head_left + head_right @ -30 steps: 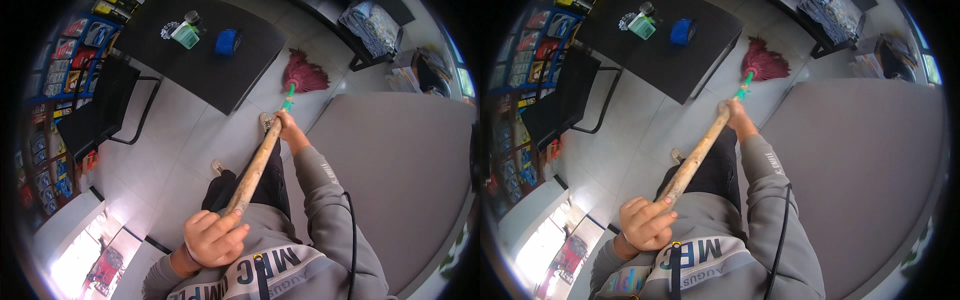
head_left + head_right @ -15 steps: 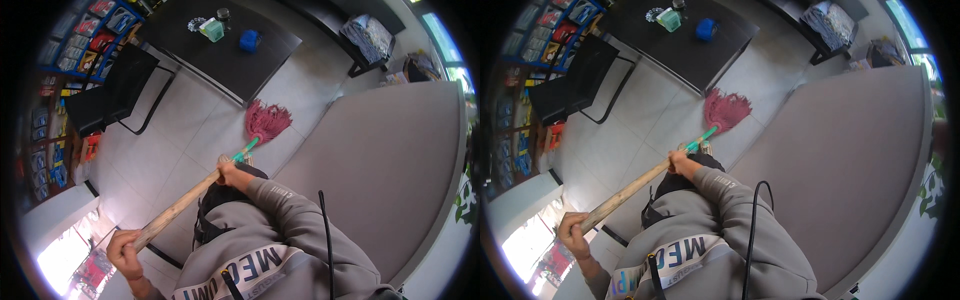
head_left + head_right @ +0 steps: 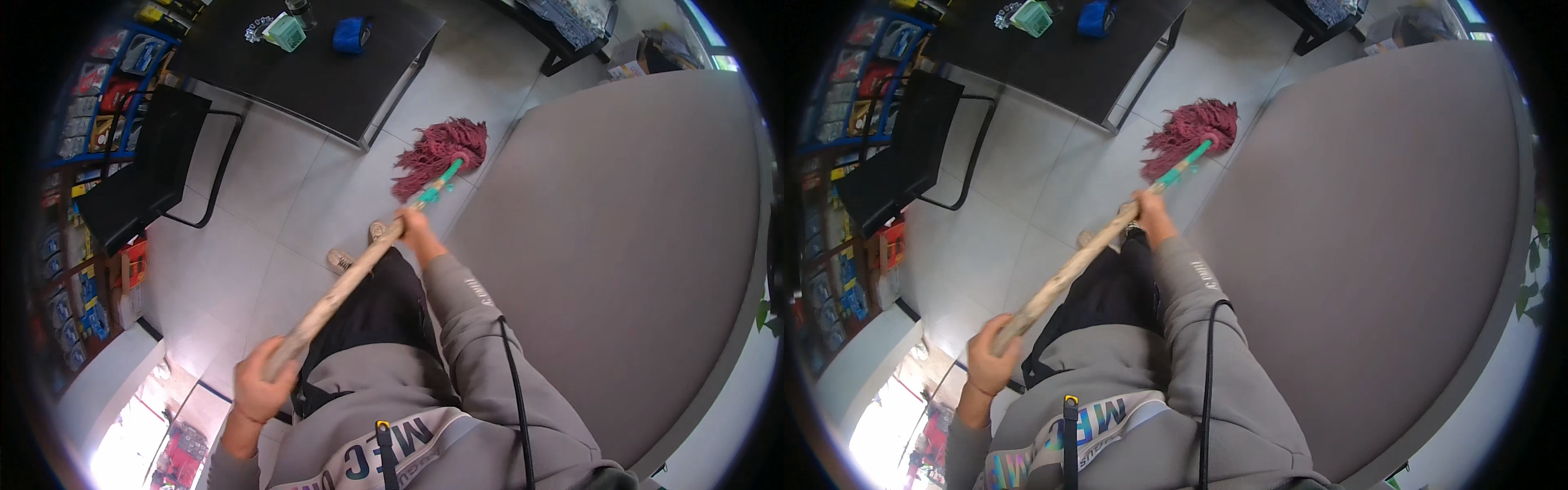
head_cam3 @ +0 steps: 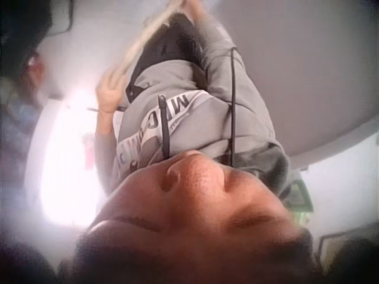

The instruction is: The person mops the tiled floor of a small room using a red string mop with a wooden handle. They move around furniture, including a sofa and a table, and clean under a chair by briefly lifting it.

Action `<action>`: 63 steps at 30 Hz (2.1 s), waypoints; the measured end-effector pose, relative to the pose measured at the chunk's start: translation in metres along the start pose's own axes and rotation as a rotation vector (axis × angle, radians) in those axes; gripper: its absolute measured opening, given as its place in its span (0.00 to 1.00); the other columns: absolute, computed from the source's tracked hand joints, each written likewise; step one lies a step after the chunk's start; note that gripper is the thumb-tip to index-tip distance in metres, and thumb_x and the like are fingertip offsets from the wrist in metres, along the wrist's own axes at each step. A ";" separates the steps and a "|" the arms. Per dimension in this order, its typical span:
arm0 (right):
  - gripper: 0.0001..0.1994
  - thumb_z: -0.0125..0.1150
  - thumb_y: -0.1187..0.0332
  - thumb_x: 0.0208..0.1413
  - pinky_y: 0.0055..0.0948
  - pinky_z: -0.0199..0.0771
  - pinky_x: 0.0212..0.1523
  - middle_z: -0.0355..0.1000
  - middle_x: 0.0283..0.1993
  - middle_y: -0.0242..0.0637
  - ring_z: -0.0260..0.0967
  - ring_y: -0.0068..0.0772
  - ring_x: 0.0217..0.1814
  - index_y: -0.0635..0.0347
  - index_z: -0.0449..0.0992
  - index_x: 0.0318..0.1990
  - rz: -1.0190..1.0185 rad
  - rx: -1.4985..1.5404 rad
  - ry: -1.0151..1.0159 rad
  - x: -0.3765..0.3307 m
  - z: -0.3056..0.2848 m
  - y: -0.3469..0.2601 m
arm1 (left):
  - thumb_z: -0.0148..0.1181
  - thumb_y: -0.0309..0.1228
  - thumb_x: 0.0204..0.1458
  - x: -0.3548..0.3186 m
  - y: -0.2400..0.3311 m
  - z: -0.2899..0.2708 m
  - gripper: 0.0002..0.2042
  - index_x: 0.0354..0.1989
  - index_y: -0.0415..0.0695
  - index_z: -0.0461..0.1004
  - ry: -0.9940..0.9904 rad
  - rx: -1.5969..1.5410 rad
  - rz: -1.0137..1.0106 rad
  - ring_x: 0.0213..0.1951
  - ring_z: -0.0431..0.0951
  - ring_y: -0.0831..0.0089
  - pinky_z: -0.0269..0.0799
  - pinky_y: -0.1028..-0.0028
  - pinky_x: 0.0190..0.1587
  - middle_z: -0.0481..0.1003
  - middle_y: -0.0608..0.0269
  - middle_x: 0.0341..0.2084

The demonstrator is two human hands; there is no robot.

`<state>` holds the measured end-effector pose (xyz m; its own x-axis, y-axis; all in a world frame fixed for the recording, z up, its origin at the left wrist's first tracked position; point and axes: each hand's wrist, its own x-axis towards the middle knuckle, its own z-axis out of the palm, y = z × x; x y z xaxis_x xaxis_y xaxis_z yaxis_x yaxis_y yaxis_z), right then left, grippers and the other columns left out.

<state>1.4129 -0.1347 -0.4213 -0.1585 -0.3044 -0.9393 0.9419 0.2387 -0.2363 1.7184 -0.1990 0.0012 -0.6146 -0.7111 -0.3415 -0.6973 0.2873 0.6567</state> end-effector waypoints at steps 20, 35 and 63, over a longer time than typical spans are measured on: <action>0.07 0.54 0.66 0.56 0.48 0.76 0.28 0.73 0.30 0.41 0.73 0.40 0.29 0.60 0.68 0.38 0.071 -0.246 0.103 -0.054 0.102 0.196 | 0.64 0.35 0.48 -0.081 -0.148 -0.055 0.28 0.59 0.50 0.67 -0.412 0.253 -0.147 0.42 0.80 0.51 0.76 0.61 0.43 0.78 0.48 0.43; 0.08 0.57 0.73 0.49 0.41 0.75 0.22 0.68 0.25 0.43 0.72 0.42 0.20 0.70 0.69 0.32 -0.061 -0.006 0.192 -0.035 0.108 0.081 | 0.62 0.29 0.46 0.040 -0.088 -0.042 0.27 0.59 0.49 0.69 -0.437 0.224 -0.115 0.42 0.80 0.50 0.76 0.62 0.45 0.78 0.47 0.43; 0.13 0.56 0.70 0.51 0.45 0.77 0.20 0.71 0.26 0.45 0.75 0.44 0.22 0.74 0.68 0.38 0.032 -0.301 0.361 -0.002 0.132 0.084 | 0.56 0.25 0.45 0.075 -0.122 -0.042 0.32 0.64 0.51 0.64 -0.549 0.057 -0.440 0.50 0.78 0.51 0.74 0.64 0.50 0.76 0.46 0.48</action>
<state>1.5319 -0.2353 -0.4063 -0.2736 0.0353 -0.9612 0.8289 0.5157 -0.2170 1.7729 -0.3141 -0.0758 -0.3583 -0.3467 -0.8668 -0.9327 0.0916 0.3489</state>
